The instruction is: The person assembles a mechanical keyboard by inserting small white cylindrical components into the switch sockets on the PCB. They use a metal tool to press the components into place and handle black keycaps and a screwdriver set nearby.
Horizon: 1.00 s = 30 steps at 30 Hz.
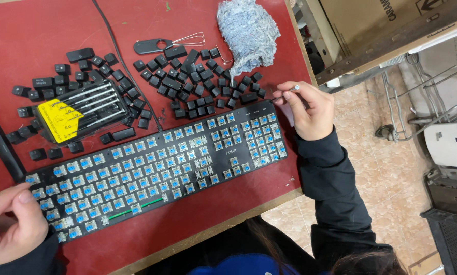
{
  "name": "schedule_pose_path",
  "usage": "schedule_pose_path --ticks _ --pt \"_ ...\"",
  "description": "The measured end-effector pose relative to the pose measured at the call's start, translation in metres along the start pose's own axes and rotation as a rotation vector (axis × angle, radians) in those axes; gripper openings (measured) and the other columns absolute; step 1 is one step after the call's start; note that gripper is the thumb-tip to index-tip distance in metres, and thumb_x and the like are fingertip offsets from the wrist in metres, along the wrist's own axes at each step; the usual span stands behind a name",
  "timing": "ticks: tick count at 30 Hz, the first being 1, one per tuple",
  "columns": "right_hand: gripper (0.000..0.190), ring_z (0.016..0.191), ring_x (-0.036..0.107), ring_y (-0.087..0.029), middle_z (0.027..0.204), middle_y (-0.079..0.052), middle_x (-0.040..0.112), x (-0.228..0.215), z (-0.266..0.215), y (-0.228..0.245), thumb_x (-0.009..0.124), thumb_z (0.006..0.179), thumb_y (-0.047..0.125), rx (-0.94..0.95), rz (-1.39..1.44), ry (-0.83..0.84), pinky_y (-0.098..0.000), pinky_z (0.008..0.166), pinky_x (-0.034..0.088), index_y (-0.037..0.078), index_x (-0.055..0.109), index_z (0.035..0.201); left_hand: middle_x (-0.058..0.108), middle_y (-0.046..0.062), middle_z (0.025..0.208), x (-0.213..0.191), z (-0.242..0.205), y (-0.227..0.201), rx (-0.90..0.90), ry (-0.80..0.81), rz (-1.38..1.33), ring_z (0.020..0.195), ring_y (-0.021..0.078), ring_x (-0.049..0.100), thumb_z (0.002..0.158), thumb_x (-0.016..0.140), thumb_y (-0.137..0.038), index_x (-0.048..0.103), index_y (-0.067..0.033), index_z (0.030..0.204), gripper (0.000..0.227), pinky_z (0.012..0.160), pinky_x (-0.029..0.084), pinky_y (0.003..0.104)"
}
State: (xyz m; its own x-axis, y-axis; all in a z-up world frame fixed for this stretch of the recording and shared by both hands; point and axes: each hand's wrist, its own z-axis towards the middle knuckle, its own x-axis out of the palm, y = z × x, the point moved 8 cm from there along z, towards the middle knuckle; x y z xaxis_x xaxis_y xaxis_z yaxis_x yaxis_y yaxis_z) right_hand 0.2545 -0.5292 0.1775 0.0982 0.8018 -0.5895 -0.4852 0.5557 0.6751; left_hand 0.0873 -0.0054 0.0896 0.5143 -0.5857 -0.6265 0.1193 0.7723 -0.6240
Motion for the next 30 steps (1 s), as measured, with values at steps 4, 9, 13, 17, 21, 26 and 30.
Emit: schedule_pose_path --ticks 4,9,13,17,21,26,30 --pt "0.015 0.079 0.071 -0.022 0.097 -0.018 0.073 -0.003 0.0 0.0 0.055 0.11 -0.004 0.007 0.031 -0.014 -0.0305 0.079 0.062 -0.009 0.069 0.11 0.056 0.014 0.07 0.018 0.034 -0.05 0.471 0.242 0.045 0.055 0.0253 0.051 0.104 0.071 0.006 0.074 0.0148 0.115 0.015 0.058 0.042 0.039" --pt "0.015 0.081 0.071 -0.021 0.098 -0.017 0.074 -0.003 -0.001 -0.005 0.055 0.11 -0.002 0.008 0.052 0.02 -0.0306 0.079 0.063 -0.007 0.069 0.113 0.066 0.011 0.071 0.045 0.058 -0.164 0.621 0.175 0.034 0.06 0.0263 0.061 0.099 0.08 -0.003 0.081 -0.0027 0.089 0.011 0.067 0.052 0.038" --pt "0.016 0.081 0.07 -0.02 0.097 -0.016 0.073 -0.002 -0.002 -0.007 0.053 0.11 -0.001 0.017 0.082 0.044 -0.0307 0.08 0.063 -0.007 0.068 0.113 0.06 0.002 0.074 0.085 0.076 -0.246 0.928 0.297 -0.056 0.061 0.0204 0.059 0.098 0.076 -0.022 0.074 -0.0109 0.091 0.014 0.058 0.048 0.033" --pt "0.018 0.084 0.072 -0.021 0.1 -0.017 0.073 -0.001 -0.002 -0.013 0.053 0.11 0.0 0.012 0.117 0.104 -0.0292 0.082 0.062 -0.009 0.069 0.114 0.056 0.0 0.088 0.15 0.089 -0.301 0.958 0.416 -0.149 0.076 0.0222 0.059 0.105 0.067 -0.023 0.068 -0.0163 0.097 0.01 0.049 0.044 0.037" --pt "0.02 0.087 0.072 -0.02 0.1 -0.013 0.075 -0.003 0.002 -0.018 0.055 0.11 0.007 0.019 0.123 0.15 -0.0299 0.084 0.06 -0.005 0.07 0.115 0.052 0.006 0.107 0.229 0.11 -0.334 0.836 0.532 -0.372 0.091 0.0248 0.058 0.101 0.072 -0.022 0.07 -0.0074 0.121 0.025 0.079 0.051 0.04" --pt "0.012 0.086 0.063 -0.015 0.083 -0.014 0.07 -0.007 -0.002 -0.041 0.069 0.101 -0.002 -0.015 0.287 0.069 -0.0411 0.076 0.055 -0.005 0.074 0.09 0.07 0.002 0.115 0.322 0.127 -0.34 0.577 0.844 -0.821 0.103 0.0269 0.071 0.096 0.075 -0.024 0.076 -0.014 0.117 0.023 0.082 0.062 0.036" --pt "0.011 0.084 0.068 -0.02 0.084 -0.015 0.071 0.001 -0.003 -0.057 0.071 0.098 -0.001 0.044 0.393 0.111 -0.0394 0.077 0.056 -0.004 0.077 0.089 0.073 0.001 0.116 0.334 0.127 -0.343 0.572 0.929 -0.939 0.095 0.0226 0.073 0.095 0.076 -0.025 0.077 -0.0132 0.116 0.023 0.079 0.061 0.034"
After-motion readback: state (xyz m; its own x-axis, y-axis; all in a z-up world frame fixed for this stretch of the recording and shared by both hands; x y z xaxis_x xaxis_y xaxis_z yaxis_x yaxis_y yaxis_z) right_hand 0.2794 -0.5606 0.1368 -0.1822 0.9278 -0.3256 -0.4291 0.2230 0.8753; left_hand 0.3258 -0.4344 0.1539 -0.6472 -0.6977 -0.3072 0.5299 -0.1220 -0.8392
